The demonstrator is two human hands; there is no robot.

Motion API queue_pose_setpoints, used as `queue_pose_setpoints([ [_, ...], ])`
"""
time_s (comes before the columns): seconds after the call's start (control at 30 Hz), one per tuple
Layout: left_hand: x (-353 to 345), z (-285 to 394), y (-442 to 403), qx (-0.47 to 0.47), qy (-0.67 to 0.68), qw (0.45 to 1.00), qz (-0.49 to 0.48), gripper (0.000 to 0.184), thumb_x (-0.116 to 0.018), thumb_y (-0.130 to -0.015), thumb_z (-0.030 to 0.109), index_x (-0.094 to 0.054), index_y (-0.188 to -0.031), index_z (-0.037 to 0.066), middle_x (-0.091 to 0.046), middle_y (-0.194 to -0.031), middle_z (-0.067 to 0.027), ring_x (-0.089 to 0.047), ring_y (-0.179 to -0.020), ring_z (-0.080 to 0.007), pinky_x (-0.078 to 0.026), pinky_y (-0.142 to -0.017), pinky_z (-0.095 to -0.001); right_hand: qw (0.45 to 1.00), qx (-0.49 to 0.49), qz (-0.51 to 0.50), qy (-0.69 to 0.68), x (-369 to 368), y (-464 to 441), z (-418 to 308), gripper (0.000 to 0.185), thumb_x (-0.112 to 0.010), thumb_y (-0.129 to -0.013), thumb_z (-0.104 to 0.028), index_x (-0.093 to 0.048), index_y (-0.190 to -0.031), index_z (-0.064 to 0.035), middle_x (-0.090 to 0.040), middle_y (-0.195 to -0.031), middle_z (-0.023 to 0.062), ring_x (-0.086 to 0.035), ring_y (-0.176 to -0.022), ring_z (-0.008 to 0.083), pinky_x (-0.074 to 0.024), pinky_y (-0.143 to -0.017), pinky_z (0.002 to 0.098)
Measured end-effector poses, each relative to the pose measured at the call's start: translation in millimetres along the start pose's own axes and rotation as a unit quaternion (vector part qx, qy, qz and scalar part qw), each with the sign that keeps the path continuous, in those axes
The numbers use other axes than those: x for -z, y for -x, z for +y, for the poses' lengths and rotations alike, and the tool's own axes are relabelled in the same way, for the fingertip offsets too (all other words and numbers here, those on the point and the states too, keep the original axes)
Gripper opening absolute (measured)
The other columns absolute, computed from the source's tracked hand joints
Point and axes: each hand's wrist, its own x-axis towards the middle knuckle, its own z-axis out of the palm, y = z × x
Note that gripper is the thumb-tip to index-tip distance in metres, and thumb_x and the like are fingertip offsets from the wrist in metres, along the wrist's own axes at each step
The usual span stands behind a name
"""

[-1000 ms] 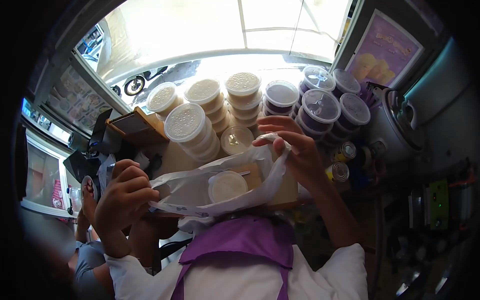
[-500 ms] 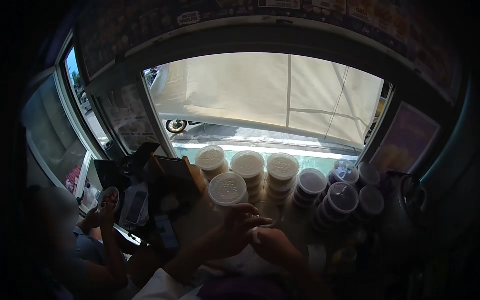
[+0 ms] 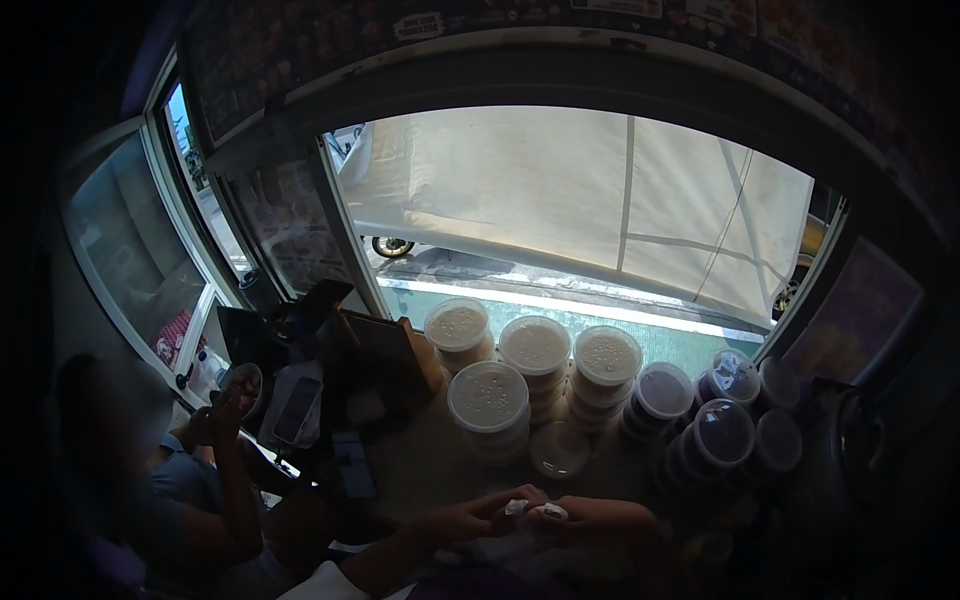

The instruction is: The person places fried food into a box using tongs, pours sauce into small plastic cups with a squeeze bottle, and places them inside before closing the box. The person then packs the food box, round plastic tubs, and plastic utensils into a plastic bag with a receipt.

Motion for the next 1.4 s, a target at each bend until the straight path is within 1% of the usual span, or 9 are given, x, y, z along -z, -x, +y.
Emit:
queue_pose_setpoints([
  [0.2,-17,-10,1,0.082,-0.006,0.992,0.092,0.041,-0.045,-0.099,0.031,-0.041,-0.131,0.005,-0.040,-0.124,-0.0038,-0.039,-0.117,-0.0130,-0.032,-0.098,-0.0273,0.997,-0.041,-0.020,-0.067,14,-8,15,0.055,-0.035,-0.098,-0.051,-0.050,-0.121,-0.0038,-0.047,-0.085,-0.0039,-0.040,-0.068,0.0048,-0.0379,-0.059,0.0202],
  [0.5,12,34,14,0.009,0.043,0.969,0.244,0.017,-0.055,-0.091,0.020,-0.054,-0.097,0.005,-0.047,-0.093,-0.0008,-0.045,-0.092,-0.0089,-0.035,-0.085,-0.0242,0.971,0.038,0.002,-0.235,25,-13,36,0.073,-0.037,-0.096,-0.053,-0.031,-0.142,0.0030,-0.050,-0.132,0.0109,-0.052,-0.111,0.0149,-0.0421,-0.093,0.0275],
  [0.53,8,40,15,-0.001,0.004,0.969,0.249,0.017,-0.055,-0.092,0.022,-0.055,-0.096,0.006,-0.049,-0.091,-0.0003,-0.046,-0.091,-0.0082,-0.035,-0.084,-0.0240,0.958,0.067,0.004,-0.280,27,-27,43,0.075,-0.030,-0.096,-0.058,-0.025,-0.145,-0.0018,-0.062,-0.112,0.0153,-0.059,-0.079,0.0127,-0.0459,-0.069,0.0245],
  [0.6,0,43,17,0.007,-0.045,0.960,0.275,0.017,-0.056,-0.094,0.023,-0.054,-0.096,0.006,-0.051,-0.088,0.0003,-0.048,-0.088,-0.0070,-0.037,-0.081,-0.0235,0.955,0.053,0.109,-0.269,17,-26,30,0.082,-0.029,-0.091,-0.068,-0.023,-0.147,-0.0076,-0.068,-0.088,0.0172,-0.050,-0.053,0.0089,-0.0356,-0.050,0.0195],
  [0.83,-7,29,10,0.000,0.007,0.933,0.359,0.022,-0.060,-0.092,0.020,-0.048,-0.104,0.006,-0.051,-0.083,0.0006,-0.048,-0.067,-0.0031,-0.037,-0.058,-0.0200,0.958,0.251,0.108,-0.092,-8,-27,25,0.090,-0.065,-0.082,-0.052,-0.019,-0.146,-0.0099,-0.059,-0.108,0.0116,-0.055,-0.070,0.0091,-0.0456,-0.065,0.0233],
  [1.03,-14,29,1,-0.015,0.047,0.952,0.303,0.030,-0.061,-0.090,0.013,-0.042,-0.113,0.006,-0.050,-0.090,0.0006,-0.046,-0.070,-0.0028,-0.037,-0.059,-0.0190,0.937,0.145,0.315,-0.049,-30,-25,8,0.032,-0.051,-0.093,-0.008,-0.057,-0.125,-0.0064,-0.064,-0.091,-0.0005,-0.052,-0.061,0.0004,-0.0428,-0.055,0.0168],
  [1.13,-16,35,2,-0.012,0.049,0.960,0.275,0.031,-0.060,-0.090,0.012,-0.043,-0.115,0.005,-0.048,-0.096,-0.0004,-0.047,-0.077,-0.0045,-0.039,-0.065,-0.0204,0.913,0.169,0.358,-0.102,-26,-22,10,0.028,-0.048,-0.094,-0.007,-0.059,-0.119,-0.0053,-0.064,-0.089,0.0001,-0.052,-0.057,0.0012,-0.0404,-0.049,0.0162],
  [1.27,-11,38,1,-0.052,-0.039,0.950,0.306,0.022,-0.058,-0.091,0.014,-0.051,-0.109,0.005,-0.046,-0.100,-0.0007,-0.047,-0.089,-0.0075,-0.040,-0.077,-0.0241,0.915,0.151,0.330,-0.178,-14,-22,21,0.040,-0.034,-0.102,-0.033,-0.051,-0.127,-0.0072,-0.064,-0.087,0.0074,-0.050,-0.048,0.0044,-0.0407,-0.045,0.0177],
  [1.4,-23,48,-1,-0.062,-0.318,0.881,0.346,0.015,-0.059,-0.087,0.013,-0.057,-0.098,0.003,-0.046,-0.100,-0.0041,-0.048,-0.096,-0.0138,-0.039,-0.087,-0.0284,0.945,0.070,0.090,-0.307,12,-19,27,0.068,-0.021,-0.096,-0.060,-0.035,-0.140,-0.0099,-0.064,-0.084,0.0119,-0.051,-0.045,0.0073,-0.0446,-0.050,0.0200],
])
